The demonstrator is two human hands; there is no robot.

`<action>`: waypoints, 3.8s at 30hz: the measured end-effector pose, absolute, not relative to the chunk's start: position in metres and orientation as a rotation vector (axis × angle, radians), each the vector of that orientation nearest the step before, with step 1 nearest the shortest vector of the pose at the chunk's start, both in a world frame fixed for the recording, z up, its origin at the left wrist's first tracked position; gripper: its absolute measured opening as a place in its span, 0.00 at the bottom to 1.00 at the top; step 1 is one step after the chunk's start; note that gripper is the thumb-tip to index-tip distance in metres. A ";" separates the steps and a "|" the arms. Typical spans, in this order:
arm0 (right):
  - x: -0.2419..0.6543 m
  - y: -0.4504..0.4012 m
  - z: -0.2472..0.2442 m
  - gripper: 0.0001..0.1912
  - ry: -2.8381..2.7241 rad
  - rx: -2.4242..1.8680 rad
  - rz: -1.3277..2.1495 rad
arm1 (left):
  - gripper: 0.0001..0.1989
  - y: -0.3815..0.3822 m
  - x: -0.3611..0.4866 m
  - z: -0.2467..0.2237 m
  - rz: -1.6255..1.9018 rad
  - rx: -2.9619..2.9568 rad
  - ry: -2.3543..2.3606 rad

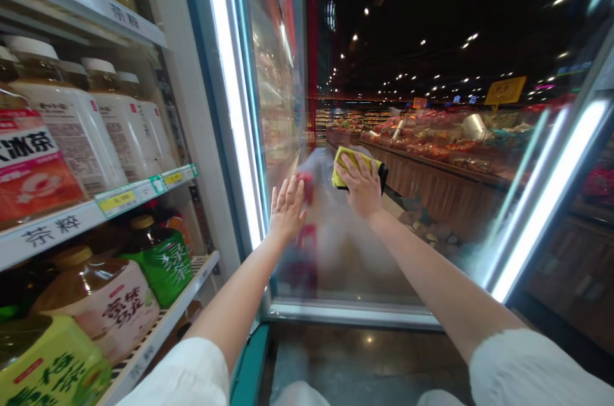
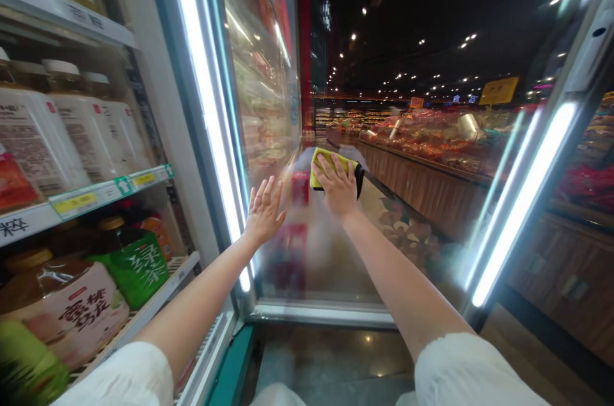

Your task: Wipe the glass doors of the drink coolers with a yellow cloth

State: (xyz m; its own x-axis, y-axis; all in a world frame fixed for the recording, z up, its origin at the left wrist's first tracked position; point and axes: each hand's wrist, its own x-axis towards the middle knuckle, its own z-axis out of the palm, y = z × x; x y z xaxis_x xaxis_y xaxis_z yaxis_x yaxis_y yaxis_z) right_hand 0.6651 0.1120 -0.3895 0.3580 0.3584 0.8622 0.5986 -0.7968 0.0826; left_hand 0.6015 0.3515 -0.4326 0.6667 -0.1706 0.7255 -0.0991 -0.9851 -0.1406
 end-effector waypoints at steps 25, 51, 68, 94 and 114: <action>0.657 0.171 -0.404 0.30 -1.302 -2.409 -1.271 | 0.46 0.413 0.577 -0.454 -1.151 -2.796 0.078; 0.659 0.241 -0.404 0.27 -1.596 -2.242 -1.385 | 0.44 0.440 0.567 -0.465 -1.238 -2.703 0.038; 0.662 0.277 -0.431 0.27 -1.579 -2.079 -1.477 | 0.43 0.450 0.546 -0.472 -1.324 -2.666 -0.066; 0.649 0.303 -0.517 0.25 -1.679 -2.073 -1.436 | 0.42 0.455 0.541 -0.507 -1.321 -2.635 -0.058; 0.659 0.198 -0.504 0.31 -1.176 -2.196 -1.477 | 0.41 0.385 0.593 -0.511 -1.401 -2.721 0.060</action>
State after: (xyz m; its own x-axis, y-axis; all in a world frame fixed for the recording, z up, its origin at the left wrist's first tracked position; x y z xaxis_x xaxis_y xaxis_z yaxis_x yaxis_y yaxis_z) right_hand 0.6588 0.1983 -0.5041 0.1632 0.4825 0.8606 0.7306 -0.6453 0.2232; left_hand 0.5931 0.3851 -0.5111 0.5813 -0.0712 0.8106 0.0021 -0.9960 -0.0891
